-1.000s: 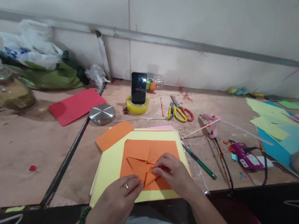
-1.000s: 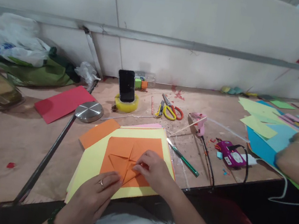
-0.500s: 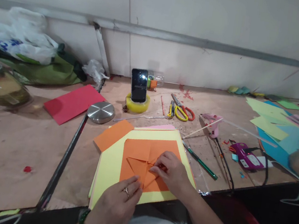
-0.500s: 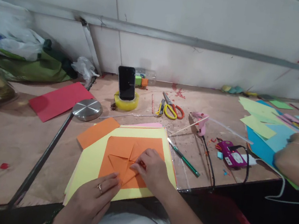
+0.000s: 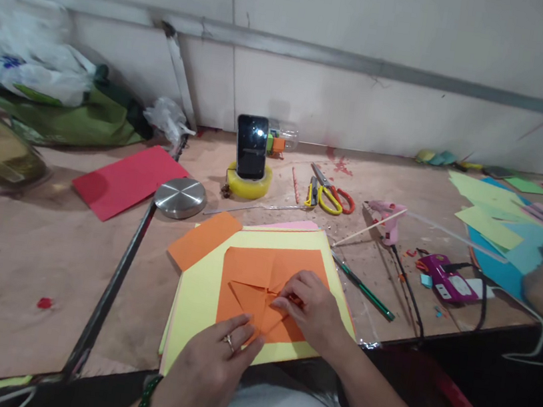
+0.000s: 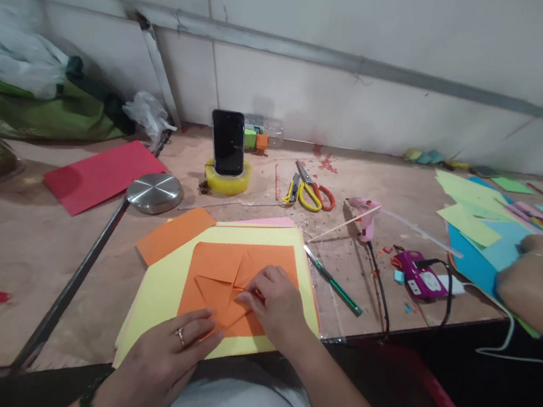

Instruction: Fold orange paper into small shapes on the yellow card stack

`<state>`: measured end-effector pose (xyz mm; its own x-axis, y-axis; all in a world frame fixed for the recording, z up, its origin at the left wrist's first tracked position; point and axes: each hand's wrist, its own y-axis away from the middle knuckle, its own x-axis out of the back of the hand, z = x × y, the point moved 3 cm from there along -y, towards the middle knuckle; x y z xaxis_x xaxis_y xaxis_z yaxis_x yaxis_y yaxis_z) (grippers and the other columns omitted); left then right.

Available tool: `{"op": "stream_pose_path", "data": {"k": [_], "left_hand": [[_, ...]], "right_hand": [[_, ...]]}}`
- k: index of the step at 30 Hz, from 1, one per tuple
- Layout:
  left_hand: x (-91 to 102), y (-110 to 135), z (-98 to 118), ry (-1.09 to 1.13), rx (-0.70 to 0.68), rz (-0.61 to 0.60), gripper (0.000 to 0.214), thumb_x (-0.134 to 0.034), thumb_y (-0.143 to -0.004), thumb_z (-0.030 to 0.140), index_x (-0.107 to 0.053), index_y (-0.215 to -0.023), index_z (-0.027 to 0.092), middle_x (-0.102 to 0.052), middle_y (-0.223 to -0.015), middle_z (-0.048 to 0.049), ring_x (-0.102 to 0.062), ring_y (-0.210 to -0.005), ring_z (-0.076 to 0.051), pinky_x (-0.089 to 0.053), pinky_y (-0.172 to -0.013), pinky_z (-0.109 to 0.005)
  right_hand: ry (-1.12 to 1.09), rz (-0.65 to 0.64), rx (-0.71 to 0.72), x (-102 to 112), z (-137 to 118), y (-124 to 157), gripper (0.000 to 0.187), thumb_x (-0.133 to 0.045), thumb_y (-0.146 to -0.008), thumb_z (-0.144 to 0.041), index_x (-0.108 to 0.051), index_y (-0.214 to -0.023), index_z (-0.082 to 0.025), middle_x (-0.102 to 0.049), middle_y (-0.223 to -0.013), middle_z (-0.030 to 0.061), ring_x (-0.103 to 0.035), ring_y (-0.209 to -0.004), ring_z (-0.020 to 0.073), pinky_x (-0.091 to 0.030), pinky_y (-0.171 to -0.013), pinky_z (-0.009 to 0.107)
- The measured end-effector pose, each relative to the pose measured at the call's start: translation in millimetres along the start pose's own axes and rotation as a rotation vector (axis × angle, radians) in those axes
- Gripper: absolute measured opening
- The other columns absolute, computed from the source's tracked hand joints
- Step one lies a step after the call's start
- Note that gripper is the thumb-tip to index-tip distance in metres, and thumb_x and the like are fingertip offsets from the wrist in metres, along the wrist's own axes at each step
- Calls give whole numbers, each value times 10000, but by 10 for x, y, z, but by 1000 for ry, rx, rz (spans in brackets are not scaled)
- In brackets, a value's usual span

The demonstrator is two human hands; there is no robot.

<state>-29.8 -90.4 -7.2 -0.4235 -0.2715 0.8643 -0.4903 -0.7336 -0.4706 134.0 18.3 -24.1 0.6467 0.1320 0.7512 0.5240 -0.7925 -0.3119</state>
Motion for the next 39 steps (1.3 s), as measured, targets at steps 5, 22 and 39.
{"op": "stream_pose_path", "data": {"k": [5,22,39], "left_hand": [[7,-12,-1,4,12,-21,370,-398,-797,2,-670,-1021,115,-722,-968,-122,-671,-995,-236,-599,-830,-330],[41,-108,26,26,41,-59,419,-394,-715,-30,-649,-1006,132,-713,-908,-101,-661,-936,-233,-595,-788,-319],[45,-262,80,39,126,-290,345,-468,-700,-4,-648,-943,162,-698,-1117,-88,-614,-893,-225,-557,-814,-350]], "right_hand": [[12,3,8,-1,-12,5,169,-713,-828,-271,-623,-707,-195,-599,-751,19,-564,-736,167,-443,-619,264],[64,-6,26,-28,8,15,187,-678,-853,-322,-615,-726,-200,-600,-767,30,-558,-752,183,-436,-630,282],[133,22,-55,83,-3,96,587,-712,-741,-217,-440,-1261,-207,-523,-1211,134,-532,-1134,291,-508,-945,471]]}}
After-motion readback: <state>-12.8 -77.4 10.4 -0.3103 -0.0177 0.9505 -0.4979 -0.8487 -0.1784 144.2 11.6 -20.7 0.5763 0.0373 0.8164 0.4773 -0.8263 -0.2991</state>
